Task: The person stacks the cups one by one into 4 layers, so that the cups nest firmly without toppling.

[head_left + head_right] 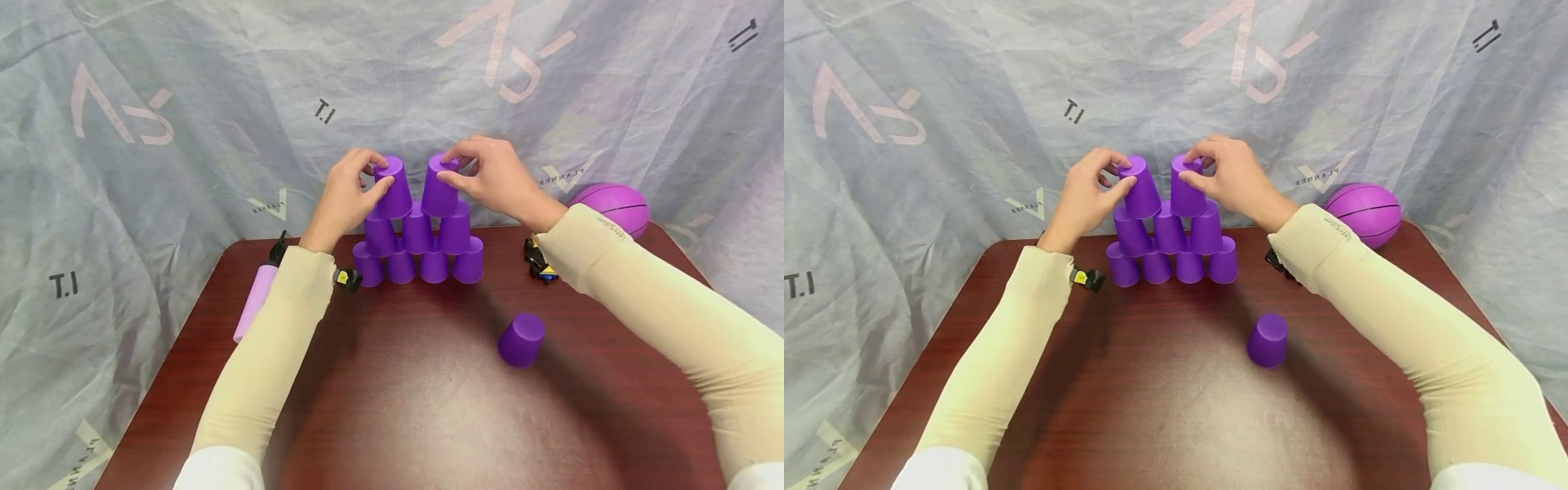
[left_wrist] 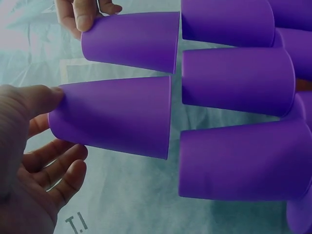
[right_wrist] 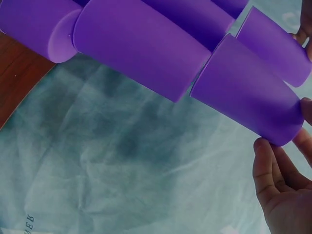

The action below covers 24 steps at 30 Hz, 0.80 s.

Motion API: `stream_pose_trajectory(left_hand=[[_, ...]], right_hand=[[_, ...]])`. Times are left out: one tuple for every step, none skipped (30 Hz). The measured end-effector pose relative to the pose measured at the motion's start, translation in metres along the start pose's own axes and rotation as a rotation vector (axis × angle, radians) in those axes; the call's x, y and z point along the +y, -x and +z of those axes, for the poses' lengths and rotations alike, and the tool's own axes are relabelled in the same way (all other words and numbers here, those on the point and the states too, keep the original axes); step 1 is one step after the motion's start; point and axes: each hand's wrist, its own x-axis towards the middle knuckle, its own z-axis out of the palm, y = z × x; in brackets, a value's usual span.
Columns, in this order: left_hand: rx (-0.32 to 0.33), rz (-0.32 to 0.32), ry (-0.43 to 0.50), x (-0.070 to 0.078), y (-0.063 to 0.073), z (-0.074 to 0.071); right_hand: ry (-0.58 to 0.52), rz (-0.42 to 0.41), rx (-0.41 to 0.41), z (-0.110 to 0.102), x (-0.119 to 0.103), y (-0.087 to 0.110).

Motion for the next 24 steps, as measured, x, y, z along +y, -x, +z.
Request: stream_pose_trajectory(left_hand=[[-0.005, -0.002, 0.002, -0.001, -0.001, 0.001], [-0.010, -0.003, 0.003, -0.001, -0.001, 0.002], [-0.016, -0.005, 0.003, -0.002, -0.001, 0.002], [-0.020, -0.006, 0.006, -0.003, -0.002, 0.003], [-0.024, -0.008, 0.006, -0.004, -0.002, 0.004], [-0.027, -0.011, 0.006, -0.004, -0.003, 0.004], [-0.030, -0.015, 0.005, -0.004, -0.003, 0.005], [-0.031, -0.018, 0.008, -0.005, -0.003, 0.005], [-0.032, -0.021, 0.010, -0.005, -0.004, 0.006], [-0.033, -0.022, 0.012, -0.004, -0.004, 0.006], [-0.035, -0.024, 0.013, -0.004, -0.004, 0.006], [-0.036, -0.024, 0.013, -0.004, -0.004, 0.007], [-0.039, -0.024, 0.015, -0.004, -0.004, 0.007], [-0.042, -0.026, 0.016, -0.004, -0.004, 0.007], [-0.045, -0.033, 0.014, -0.004, -0.004, 0.007], [-0.047, -0.040, 0.013, -0.004, -0.004, 0.006], [-0.049, -0.047, 0.013, -0.005, -0.004, 0.006], [-0.049, -0.053, 0.013, -0.006, -0.003, 0.006], [-0.050, -0.059, 0.014, -0.006, -0.003, 0.006], [-0.052, -0.066, 0.015, -0.007, -0.002, 0.005], [-0.053, -0.071, 0.016, -0.008, -0.002, 0.006], [-0.054, -0.072, 0.021, -0.009, -0.001, 0.006], [-0.055, -0.072, 0.025, -0.009, 0.000, 0.006], [-0.056, -0.072, 0.030, -0.010, 0.001, 0.007]], right_hand=[[-0.001, 0.005, -0.005, 0.000, 0.001, 0.000], [-0.003, 0.010, -0.009, 0.001, 0.002, 0.000], [-0.004, 0.015, -0.012, 0.001, 0.002, -0.001], [-0.007, 0.018, -0.014, 0.002, 0.003, -0.001], [-0.008, 0.022, -0.017, 0.002, 0.003, -0.002], [-0.009, 0.024, -0.020, 0.002, 0.003, -0.002], [-0.011, 0.025, -0.021, 0.003, 0.004, -0.003], [-0.012, 0.027, -0.022, 0.003, 0.004, -0.004], [-0.015, 0.028, -0.021, 0.004, 0.004, -0.004], [-0.016, 0.031, -0.023, 0.004, 0.005, -0.004], [-0.015, 0.036, -0.025, 0.004, 0.005, -0.004], [-0.015, 0.040, -0.027, 0.004, 0.005, -0.004], [-0.015, 0.045, -0.030, 0.004, 0.006, -0.004], [-0.015, 0.048, -0.035, 0.004, 0.006, -0.004], [-0.011, 0.051, -0.040, 0.003, 0.006, -0.003], [-0.008, 0.054, -0.045, 0.003, 0.006, -0.002], [-0.005, 0.052, -0.046, 0.002, 0.005, -0.001], [-0.002, 0.049, -0.045, 0.001, 0.005, 0.000], [0.001, 0.041, -0.041, 0.000, 0.005, 0.002], [0.004, 0.031, -0.035, -0.001, 0.004, 0.004], [0.009, 0.016, -0.024, -0.003, 0.003, 0.007], [0.010, -0.003, -0.014, -0.005, 0.003, 0.011], [0.012, -0.022, -0.005, -0.007, 0.002, 0.016], [0.015, -0.044, 0.003, -0.010, 0.001, 0.021]])
